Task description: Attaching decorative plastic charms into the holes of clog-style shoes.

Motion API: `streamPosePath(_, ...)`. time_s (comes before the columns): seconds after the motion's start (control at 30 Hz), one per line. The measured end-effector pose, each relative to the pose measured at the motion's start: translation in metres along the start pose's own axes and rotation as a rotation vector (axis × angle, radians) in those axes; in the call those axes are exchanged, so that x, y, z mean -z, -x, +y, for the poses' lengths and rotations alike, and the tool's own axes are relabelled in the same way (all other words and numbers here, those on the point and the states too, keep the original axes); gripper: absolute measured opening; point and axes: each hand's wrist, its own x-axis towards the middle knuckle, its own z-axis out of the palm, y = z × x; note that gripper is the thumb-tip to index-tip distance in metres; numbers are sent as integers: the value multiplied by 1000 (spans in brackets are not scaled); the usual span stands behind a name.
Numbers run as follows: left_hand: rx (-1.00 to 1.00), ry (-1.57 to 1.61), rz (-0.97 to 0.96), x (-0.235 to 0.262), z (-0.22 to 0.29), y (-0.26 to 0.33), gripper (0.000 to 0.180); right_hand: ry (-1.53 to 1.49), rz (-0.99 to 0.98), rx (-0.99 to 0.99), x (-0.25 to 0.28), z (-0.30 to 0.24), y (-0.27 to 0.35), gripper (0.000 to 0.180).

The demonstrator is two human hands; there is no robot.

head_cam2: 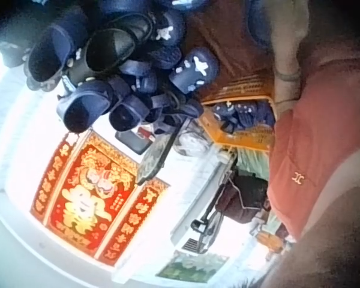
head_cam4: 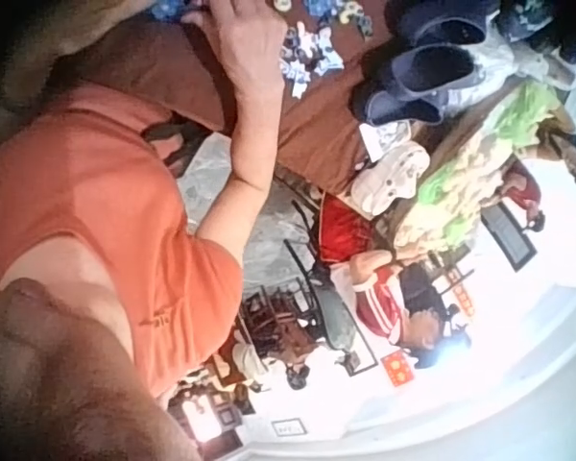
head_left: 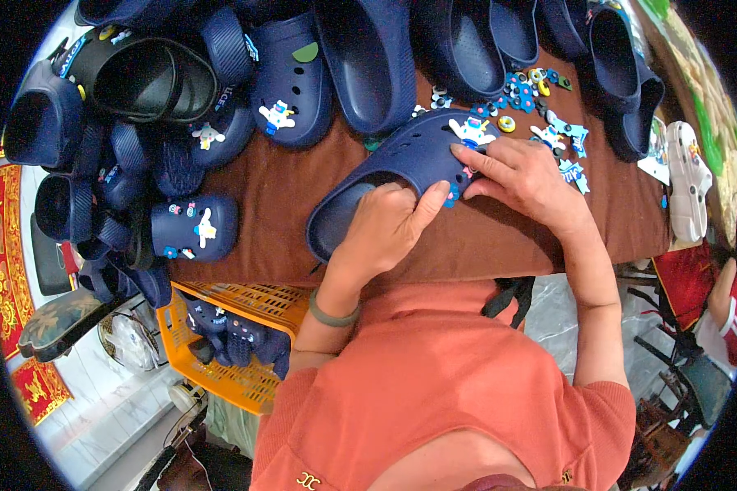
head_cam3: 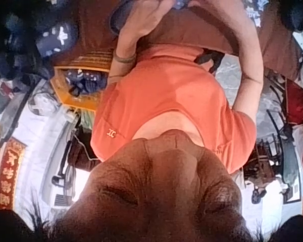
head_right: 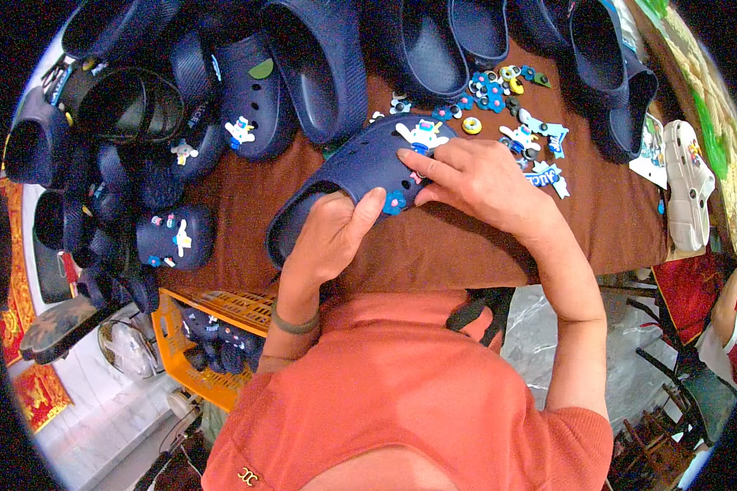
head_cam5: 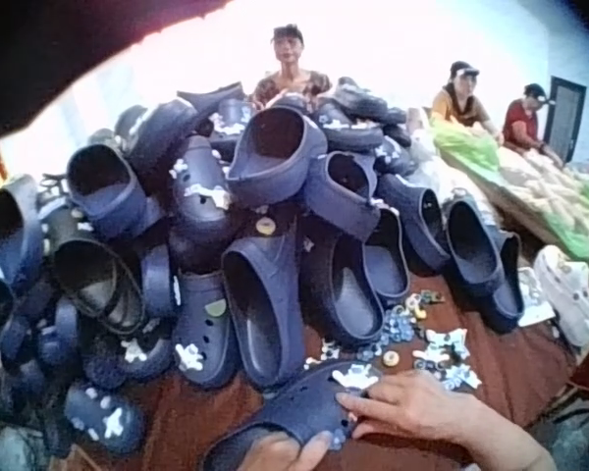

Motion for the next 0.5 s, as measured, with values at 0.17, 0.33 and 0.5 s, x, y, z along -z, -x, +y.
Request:
streamPosePath(0.17,-15,-3,14,-2,1,0,49,138,34,12,-7,-10,-3,49)
streamPosePath(0.33,-51,-3,36,-3,1,-1,48,186,-216,-112,8,-23,-21,44)
streamPosePath(0.5,-87,-9,91,-7,-2,1,47,117,-243,-7,11,-9,-29,46)
